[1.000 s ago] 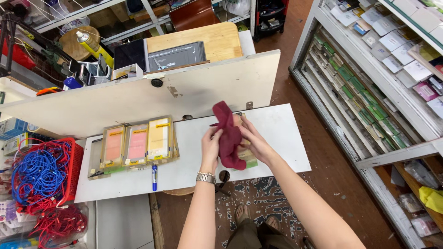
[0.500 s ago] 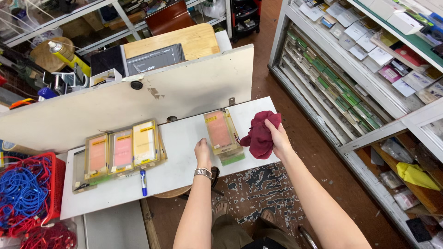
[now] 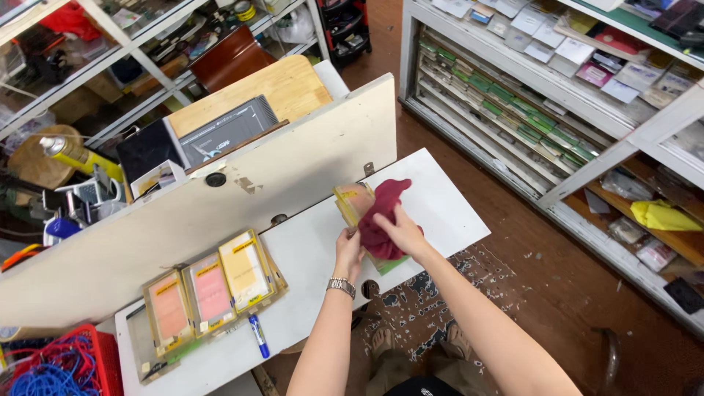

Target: The person wipes the plastic packaging of small rectangular items with a red cloth. They handle the items one at a time, wiping each package and placing it on a white surface. The person also retrieves additional packages from a nearby shelf and continues wiping them.

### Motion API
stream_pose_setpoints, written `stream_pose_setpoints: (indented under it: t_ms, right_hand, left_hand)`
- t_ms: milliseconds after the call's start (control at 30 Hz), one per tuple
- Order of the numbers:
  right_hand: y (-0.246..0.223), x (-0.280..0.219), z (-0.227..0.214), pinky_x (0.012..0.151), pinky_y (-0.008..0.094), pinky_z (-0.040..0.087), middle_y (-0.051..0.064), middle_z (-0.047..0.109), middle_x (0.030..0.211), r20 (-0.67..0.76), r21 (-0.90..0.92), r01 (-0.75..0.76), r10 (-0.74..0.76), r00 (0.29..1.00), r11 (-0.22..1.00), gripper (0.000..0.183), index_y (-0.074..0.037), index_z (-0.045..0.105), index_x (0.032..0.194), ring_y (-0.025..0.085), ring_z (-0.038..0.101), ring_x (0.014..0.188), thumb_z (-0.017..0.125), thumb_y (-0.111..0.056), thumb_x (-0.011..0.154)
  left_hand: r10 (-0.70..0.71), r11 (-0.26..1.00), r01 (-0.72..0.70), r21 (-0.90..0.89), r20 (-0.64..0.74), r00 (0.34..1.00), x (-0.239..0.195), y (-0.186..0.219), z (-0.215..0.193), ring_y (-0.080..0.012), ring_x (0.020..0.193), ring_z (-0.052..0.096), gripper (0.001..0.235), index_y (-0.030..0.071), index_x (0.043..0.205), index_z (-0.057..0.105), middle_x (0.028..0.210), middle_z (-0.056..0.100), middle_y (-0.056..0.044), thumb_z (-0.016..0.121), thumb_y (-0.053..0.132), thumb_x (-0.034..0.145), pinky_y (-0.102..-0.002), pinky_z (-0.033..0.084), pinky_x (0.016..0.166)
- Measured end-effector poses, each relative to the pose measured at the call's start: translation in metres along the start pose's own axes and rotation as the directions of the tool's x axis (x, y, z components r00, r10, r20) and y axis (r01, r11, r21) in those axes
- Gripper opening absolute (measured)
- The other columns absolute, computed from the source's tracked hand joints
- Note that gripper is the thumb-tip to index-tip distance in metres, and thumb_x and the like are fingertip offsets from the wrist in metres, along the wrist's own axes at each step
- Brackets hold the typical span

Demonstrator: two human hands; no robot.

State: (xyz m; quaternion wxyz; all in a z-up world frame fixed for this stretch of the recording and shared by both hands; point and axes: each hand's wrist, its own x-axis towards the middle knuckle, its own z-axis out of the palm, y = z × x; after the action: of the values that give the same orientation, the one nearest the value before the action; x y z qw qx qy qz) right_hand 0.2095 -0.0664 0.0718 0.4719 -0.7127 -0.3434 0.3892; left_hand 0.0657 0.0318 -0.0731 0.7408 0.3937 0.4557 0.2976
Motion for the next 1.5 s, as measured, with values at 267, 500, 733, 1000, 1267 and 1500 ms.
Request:
stream_pose_setpoints:
  t_ms: [267,500,733,1000,1267,1500]
  right_hand:
    - [-0.020,-0.017,-0.032,0.109,0.048,0.038,0.027,0.040,0.154,-0.201,-0.420,0.271,-0.379,0.903,0.866,0.074,-0.003,0.048,0.145,0.046,0.042,0.137,0.074,-0.040,0.086]
    - [-0.007,-0.043,-0.074,0.099,0.046,0.051,0.019,0.060,0.133,-0.569,-0.281,-0.046,-0.128,0.812,0.959,0.051,-0.009,0.054,0.131,0.043,0.062,0.117,0.070,-0.024,0.085]
    - [0.004,-0.078,-0.123,0.094,0.044,0.054,0.016,0.072,0.113,-0.768,0.074,-0.048,0.088,0.634,0.996,0.047,-0.012,0.056,0.127,0.036,0.071,0.111,0.069,-0.036,0.089]
    - [0.021,-0.089,-0.129,0.088,0.044,0.054,0.021,0.070,0.117,-0.774,-0.212,-0.024,-0.153,0.614,0.977,0.047,-0.010,0.059,0.127,0.038,0.069,0.108,0.073,-0.036,0.090]
    - [0.060,-0.102,-0.218,0.090,0.040,0.058,0.014,0.072,0.118,-0.741,0.462,0.135,0.299,0.601,0.876,0.051,-0.007,0.060,0.128,0.026,0.072,0.106,0.074,-0.039,0.091]
    - [0.049,-0.113,-0.199,0.099,0.042,0.051,0.016,0.063,0.129,-0.675,0.135,0.281,-0.120,0.728,0.950,0.078,-0.006,0.042,0.143,0.029,0.062,0.119,0.084,-0.031,0.082]
  left_hand:
    - [-0.125,0.956,0.184,-0.228,0.249,0.960,-0.025,0.051,0.069,-0.0151,0.092,0.069,0.025,0.001,0.118,0.059,0.108,0.068,-0.007,0.055,0.018,0.101,-0.033,0.062,0.081]
    - [-0.115,0.977,0.182,-0.113,0.439,0.891,-0.055,0.049,0.113,-0.0150,0.086,0.065,0.018,0.002,0.110,0.058,0.099,0.066,-0.005,0.066,0.010,0.097,-0.032,0.060,0.078]
    - [-0.194,0.980,0.184,0.073,0.541,0.819,-0.065,0.053,0.151,-0.0142,0.081,0.068,0.017,0.005,0.107,0.057,0.094,0.067,-0.005,0.064,0.007,0.091,-0.031,0.061,0.075]
    - [-0.179,0.983,0.128,0.128,0.568,0.803,-0.073,0.051,0.192,-0.0151,0.080,0.070,0.018,0.003,0.106,0.058,0.095,0.071,-0.008,0.065,0.006,0.089,-0.030,0.060,0.072]
    - [-0.248,0.961,0.117,0.252,0.591,0.767,-0.057,0.040,0.196,-0.0123,0.078,0.066,0.015,0.002,0.105,0.060,0.093,0.067,-0.005,0.065,0.010,0.094,-0.027,0.058,0.070]
    - [-0.264,0.964,0.220,0.148,0.620,0.739,-0.073,0.037,0.241,-0.0149,0.080,0.070,0.026,-0.001,0.112,0.058,0.094,0.070,-0.008,0.064,0.017,0.094,-0.029,0.060,0.072]
